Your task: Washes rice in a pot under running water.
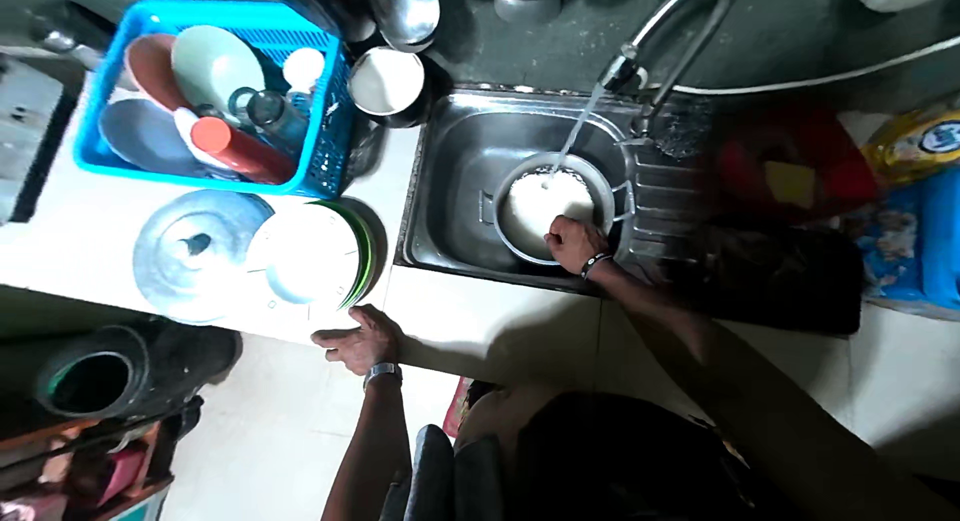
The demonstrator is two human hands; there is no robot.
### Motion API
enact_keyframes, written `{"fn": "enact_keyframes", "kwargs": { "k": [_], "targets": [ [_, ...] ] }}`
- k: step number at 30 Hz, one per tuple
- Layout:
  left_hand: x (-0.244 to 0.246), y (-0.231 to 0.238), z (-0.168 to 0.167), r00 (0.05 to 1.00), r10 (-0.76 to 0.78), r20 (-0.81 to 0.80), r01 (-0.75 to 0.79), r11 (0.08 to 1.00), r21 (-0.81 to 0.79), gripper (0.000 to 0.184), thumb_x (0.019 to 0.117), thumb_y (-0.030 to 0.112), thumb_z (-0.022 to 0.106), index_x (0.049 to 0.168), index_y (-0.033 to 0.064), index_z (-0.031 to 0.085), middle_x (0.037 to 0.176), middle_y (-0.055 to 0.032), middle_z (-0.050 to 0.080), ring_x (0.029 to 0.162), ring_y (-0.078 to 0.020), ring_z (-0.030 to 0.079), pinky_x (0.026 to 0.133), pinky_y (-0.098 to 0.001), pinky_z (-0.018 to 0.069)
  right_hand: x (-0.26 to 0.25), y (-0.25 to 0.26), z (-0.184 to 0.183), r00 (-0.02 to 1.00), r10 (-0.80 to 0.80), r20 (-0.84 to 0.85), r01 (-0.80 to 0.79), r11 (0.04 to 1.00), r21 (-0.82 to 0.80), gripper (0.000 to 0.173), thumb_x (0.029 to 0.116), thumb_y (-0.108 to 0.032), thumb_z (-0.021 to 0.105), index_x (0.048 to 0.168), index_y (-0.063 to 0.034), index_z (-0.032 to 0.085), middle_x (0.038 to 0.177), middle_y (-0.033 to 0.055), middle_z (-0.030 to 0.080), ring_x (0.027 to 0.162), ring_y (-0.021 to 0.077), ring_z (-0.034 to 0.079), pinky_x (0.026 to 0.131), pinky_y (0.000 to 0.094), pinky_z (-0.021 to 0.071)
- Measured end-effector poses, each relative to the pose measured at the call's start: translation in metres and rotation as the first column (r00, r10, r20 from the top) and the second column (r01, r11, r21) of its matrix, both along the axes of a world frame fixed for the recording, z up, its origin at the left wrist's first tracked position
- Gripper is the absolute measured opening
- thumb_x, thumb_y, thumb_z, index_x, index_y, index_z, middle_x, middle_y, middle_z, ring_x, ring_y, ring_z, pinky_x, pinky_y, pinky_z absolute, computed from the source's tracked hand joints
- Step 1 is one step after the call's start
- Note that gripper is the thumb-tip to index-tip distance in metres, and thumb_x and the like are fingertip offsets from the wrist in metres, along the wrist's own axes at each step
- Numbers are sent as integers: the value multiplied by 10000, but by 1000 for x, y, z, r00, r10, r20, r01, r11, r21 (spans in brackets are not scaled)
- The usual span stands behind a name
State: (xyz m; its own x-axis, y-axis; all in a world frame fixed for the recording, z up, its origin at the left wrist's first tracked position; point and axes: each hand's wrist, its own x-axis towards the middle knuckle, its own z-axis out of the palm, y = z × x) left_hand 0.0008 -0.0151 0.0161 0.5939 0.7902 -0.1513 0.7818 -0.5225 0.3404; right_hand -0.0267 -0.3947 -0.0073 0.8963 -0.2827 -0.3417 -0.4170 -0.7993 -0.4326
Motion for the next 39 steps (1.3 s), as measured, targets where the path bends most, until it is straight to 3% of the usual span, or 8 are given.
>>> {"fn": "enact_keyframes", "kwargs": {
  "k": [3, 7, 10, 12, 22, 27, 33, 39],
  "targets": [
    [1, 1, -1, 1000, 8, -26, -7, 1000, 7, 872, 1027, 606, 445, 1639, 77, 122, 1509, -322, 434, 1220, -418, 630, 922, -512, 575, 3, 8, -3, 996, -53, -77, 49, 998, -48, 238, 999, -351, 579, 973, -132, 669, 871, 133, 716, 865, 352, 706, 727, 626, 528],
    [3, 4, -8, 1000, 7, -19, -7, 1000, 12, 864, 1028, 606, 438, 1640, 83, 123, 1510, -319, 430, 1212, -415, 635, 927, -507, 574, 7, 5, -1, 979, 43, -200, -57, 996, -66, 247, 1005, -333, 545, 1003, -126, 680, 958, 128, 730, 960, 343, 707, 803, 614, 531],
    [3, 6, -9, 1000, 18, -17, -18, 1000, 1, 855, 1027, 612, 426, 1639, 96, 126, 1513, -309, 431, 1200, -408, 641, 911, -510, 578, 9, 9, 0, 975, 42, -218, -62, 994, -89, 252, 1013, -323, 542, 986, -123, 693, 963, 142, 731, 955, 356, 707, 779, 619, 530],
    [3, 6, -10, 1000, 19, -19, -19, 1000, 1, 850, 1027, 614, 424, 1638, 99, 135, 1515, -303, 429, 1198, -401, 643, 911, -503, 579, 12, 10, 4, 959, 44, -281, -74, 993, -97, 270, 1023, -331, 513, 1044, -127, 689, 1031, 139, 734, 1021, 349, 701, 827, 611, 528],
    [2, 8, -9, 999, 3, -35, -4, 1000, -22, 867, 1024, 625, 403, 1647, 112, 87, 1525, -311, 410, 1180, -412, 646, 908, -511, 576, 15, 7, -4, 964, 37, -264, -54, 997, -59, 279, 1009, -324, 593, 1074, -64, 672, 1052, 195, 714, 1051, 390, 683, 865, 636, 518],
    [2, 9, -10, 1000, 12, -29, -13, 999, -35, 853, 1023, 624, 386, 1647, 132, 74, 1518, -306, 415, 1150, -407, 659, 876, -516, 582, 16, 10, -4, 963, 70, -261, -90, 994, -64, 291, 1029, -307, 561, 1085, -64, 710, 1103, 185, 719, 1097, 383, 674, 916, 635, 507],
    [4, 12, -14, 999, 24, -21, -25, 999, -43, 862, 1016, 642, 377, 1651, 149, 67, 1539, -310, 388, 1155, -433, 650, 887, -552, 572, 16, 16, -3, 969, -15, -245, -24, 988, -154, 444, 1016, -428, 576, 1363, -158, 640, 1336, 159, 642, 1231, 363, 623, 995, 611, 499],
    [4, 16, -21, 999, 20, -33, -21, 999, -43, 890, 1002, 673, 364, 1655, 166, 34, 1533, -310, 388, 1137, -443, 652, 876, -570, 570, 16, 16, -7, 976, -24, -215, -18, 981, -193, 584, 1003, -473, 581, 1492, -157, 531, 1459, 174, 551, 1273, 387, 589, 996, 619, 497]
  ]
}}
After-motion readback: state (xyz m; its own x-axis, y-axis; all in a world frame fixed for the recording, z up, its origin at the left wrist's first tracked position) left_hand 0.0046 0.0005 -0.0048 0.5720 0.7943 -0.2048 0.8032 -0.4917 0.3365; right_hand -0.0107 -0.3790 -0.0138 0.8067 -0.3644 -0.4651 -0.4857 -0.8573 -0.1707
